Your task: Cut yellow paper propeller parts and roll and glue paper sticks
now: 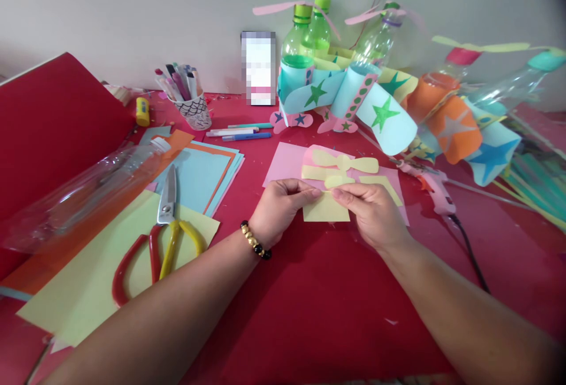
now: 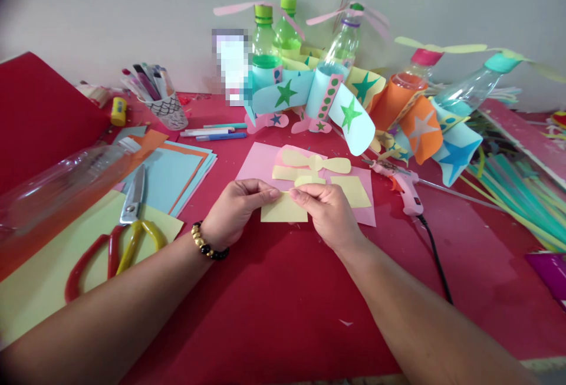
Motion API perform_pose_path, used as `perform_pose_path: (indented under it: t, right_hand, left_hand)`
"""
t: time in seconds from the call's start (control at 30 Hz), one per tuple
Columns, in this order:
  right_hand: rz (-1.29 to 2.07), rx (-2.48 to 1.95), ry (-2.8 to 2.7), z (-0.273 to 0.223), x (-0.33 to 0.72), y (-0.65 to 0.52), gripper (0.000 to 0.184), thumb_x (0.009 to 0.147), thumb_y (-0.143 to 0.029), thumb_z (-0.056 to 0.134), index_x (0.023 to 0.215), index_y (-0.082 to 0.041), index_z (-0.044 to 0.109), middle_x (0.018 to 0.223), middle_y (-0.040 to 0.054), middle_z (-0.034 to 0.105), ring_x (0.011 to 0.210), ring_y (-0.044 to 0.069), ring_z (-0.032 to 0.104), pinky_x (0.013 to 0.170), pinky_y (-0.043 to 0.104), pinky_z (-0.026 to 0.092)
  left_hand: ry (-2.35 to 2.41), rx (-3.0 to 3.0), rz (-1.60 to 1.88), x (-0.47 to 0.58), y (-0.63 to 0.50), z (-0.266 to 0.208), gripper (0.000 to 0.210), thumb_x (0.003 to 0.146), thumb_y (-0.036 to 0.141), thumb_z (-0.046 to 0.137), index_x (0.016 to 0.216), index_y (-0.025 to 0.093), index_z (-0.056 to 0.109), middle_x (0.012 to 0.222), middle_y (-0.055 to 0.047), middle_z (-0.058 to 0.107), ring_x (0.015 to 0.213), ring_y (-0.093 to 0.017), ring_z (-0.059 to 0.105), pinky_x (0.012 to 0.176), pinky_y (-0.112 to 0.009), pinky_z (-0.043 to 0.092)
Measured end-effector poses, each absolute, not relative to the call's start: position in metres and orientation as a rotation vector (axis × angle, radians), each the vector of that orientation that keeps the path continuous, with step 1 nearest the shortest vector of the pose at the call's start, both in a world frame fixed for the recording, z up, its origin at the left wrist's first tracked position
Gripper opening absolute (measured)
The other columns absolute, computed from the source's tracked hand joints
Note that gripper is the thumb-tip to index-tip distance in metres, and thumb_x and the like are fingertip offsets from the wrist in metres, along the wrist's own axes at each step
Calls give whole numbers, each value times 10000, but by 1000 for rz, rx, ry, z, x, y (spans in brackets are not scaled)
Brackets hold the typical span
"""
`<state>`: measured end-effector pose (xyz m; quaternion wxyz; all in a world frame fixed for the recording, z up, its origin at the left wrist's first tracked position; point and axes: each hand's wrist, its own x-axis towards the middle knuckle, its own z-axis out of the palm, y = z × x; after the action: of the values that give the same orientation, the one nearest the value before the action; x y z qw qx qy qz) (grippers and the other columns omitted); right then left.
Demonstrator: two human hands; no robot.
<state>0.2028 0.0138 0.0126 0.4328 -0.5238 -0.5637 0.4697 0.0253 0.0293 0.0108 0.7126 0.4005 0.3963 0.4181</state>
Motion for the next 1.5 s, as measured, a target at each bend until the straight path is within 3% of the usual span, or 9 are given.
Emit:
perform_pose_path:
  t: [0.2, 0.57, 0.8, 1.5]
  right_hand:
    - [1143, -1307, -1394, 11, 204, 15, 193, 769, -417, 670, 818, -246, 745, 657, 7, 603, 689, 182, 558, 677, 327, 457]
    - [1063, -1373, -1568, 20, 199, 12, 248, 806, -424, 618, 759, -209, 734, 617, 15, 607, 634, 173, 550, 553, 288, 437]
    - [1147, -1296, -1497, 13, 200, 13, 164, 795, -336, 662, 895, -230, 736, 712, 12, 658, 709, 165, 582, 651, 297, 468]
    - [1150, -1191, -1417, 8, 199, 15, 91, 784, -226, 668, 842, -260, 730, 774, -6, 687, 726, 130, 600, 684, 262, 478]
  left_hand:
    - [901, 901, 957, 25, 30, 11, 220, 659, 314, 758, 671, 121, 655, 669, -26, 655, 604, -99, 571, 601, -231, 462]
    - [940, 1024, 907, 26, 29, 9, 239, 688, 347, 731, 724, 122, 656, 707, -41, 653, 619, -113, 580, 581, -239, 470]
    - [986, 1108, 904, 24, 30, 11, 246, 687, 352, 727, 695, 118, 651, 676, -39, 642, 587, -103, 549, 548, -226, 444]
    - [932, 1029, 867, 26, 27, 10, 203, 718, 311, 694, 777, 121, 652, 672, -17, 612, 565, -81, 509, 529, -211, 397]
